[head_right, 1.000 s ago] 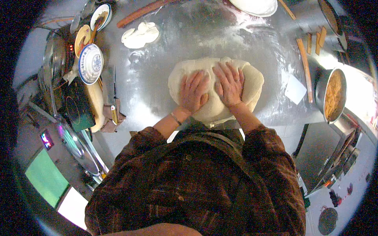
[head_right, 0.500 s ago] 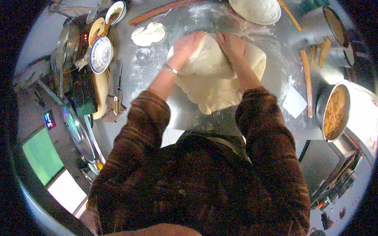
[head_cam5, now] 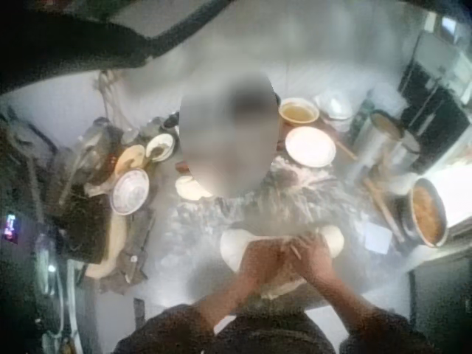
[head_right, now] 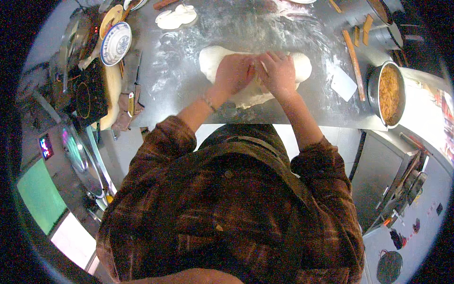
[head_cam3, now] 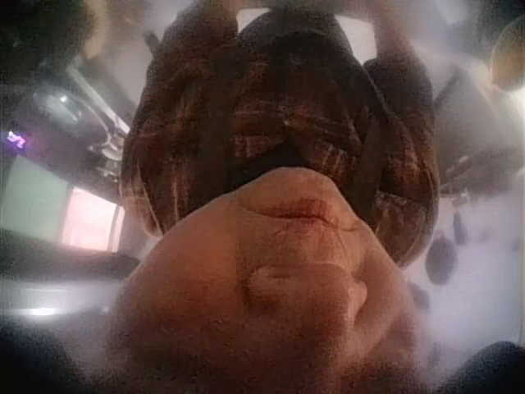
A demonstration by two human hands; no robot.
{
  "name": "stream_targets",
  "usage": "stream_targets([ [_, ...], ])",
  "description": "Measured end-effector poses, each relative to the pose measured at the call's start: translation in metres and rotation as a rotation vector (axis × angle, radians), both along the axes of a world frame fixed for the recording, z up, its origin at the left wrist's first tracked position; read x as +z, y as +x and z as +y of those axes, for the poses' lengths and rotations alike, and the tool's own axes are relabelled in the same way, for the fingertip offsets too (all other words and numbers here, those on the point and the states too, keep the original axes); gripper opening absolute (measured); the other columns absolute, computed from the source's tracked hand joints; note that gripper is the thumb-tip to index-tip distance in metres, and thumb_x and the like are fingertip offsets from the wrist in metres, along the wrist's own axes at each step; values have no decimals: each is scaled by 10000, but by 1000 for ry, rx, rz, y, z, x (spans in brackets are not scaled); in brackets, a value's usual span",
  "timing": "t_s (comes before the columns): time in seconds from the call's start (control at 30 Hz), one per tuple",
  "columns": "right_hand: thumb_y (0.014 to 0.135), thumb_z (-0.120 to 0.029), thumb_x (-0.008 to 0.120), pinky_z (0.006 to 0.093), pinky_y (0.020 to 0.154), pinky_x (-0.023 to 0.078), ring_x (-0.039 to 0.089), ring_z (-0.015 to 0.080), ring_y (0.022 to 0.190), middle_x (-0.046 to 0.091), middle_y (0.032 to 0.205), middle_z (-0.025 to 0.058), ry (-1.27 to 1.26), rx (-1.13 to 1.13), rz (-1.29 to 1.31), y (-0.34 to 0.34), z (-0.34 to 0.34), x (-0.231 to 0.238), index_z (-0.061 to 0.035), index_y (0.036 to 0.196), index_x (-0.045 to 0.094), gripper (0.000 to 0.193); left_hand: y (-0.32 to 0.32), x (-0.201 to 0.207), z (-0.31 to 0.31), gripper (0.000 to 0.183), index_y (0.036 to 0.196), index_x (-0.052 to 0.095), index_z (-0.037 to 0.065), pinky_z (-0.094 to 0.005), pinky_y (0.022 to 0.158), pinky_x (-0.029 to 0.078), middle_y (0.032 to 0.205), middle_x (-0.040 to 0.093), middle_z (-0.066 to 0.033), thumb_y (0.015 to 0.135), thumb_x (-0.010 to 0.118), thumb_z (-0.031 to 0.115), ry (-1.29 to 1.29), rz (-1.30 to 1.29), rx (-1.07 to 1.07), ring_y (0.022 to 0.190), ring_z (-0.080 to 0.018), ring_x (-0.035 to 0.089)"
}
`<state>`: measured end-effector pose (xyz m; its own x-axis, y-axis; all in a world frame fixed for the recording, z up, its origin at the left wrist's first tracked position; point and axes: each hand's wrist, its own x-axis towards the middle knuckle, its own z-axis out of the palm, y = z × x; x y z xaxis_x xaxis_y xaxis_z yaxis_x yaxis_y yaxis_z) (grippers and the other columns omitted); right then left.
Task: The person kneads a large mass of dough on a floured countertop, uses a dough scraper to cut and move portions, and places dough pieces onto a tray. The person also moves a bowl of filling and a metal tray, then adds a small amount of red flakes from a jar into a bowl.
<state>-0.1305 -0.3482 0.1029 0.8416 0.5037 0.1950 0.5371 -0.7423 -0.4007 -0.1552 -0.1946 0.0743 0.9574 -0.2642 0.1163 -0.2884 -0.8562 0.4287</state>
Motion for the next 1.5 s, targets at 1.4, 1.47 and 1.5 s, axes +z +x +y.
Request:
stream_targets([
  [1.4, 889, -527, 114, 438, 997, 264, 383, 290, 1167, 410, 1261, 173, 1834, 25, 1497, 35, -5, 112, 23, 1277, 305, 700, 42, 120, -27, 360, 1084, 508, 10, -233, 735, 427, 901, 562, -33, 927, 359, 298, -1586, 418, 253, 808, -103, 520],
  [1.47, 890, -525, 111, 437, 1000, 262, 391, 285, 1159, 420, 1250, 170, 1856, -12, 1500, 23, -4, 125, 25, 1277, 304, 699, 30, 137, -37, 380, 1104, 490, 4, -228, 721, 425, 941, 573, -51, 932, 339, 307, -1510, 211, 167, 791, -97, 520],
  [1.5, 897, -509, 118, 419, 1009, 254, 379, 273, 1170, 391, 1277, 161, 1896, 41, 1496, 17, -2, 131, 23, 1278, 303, 680, 25, 144, -41, 388, 1108, 488, 2, -227, 715, 425, 951, 576, -56, 933, 336, 312, -1477, 150, 150, 786, -98, 520],
])
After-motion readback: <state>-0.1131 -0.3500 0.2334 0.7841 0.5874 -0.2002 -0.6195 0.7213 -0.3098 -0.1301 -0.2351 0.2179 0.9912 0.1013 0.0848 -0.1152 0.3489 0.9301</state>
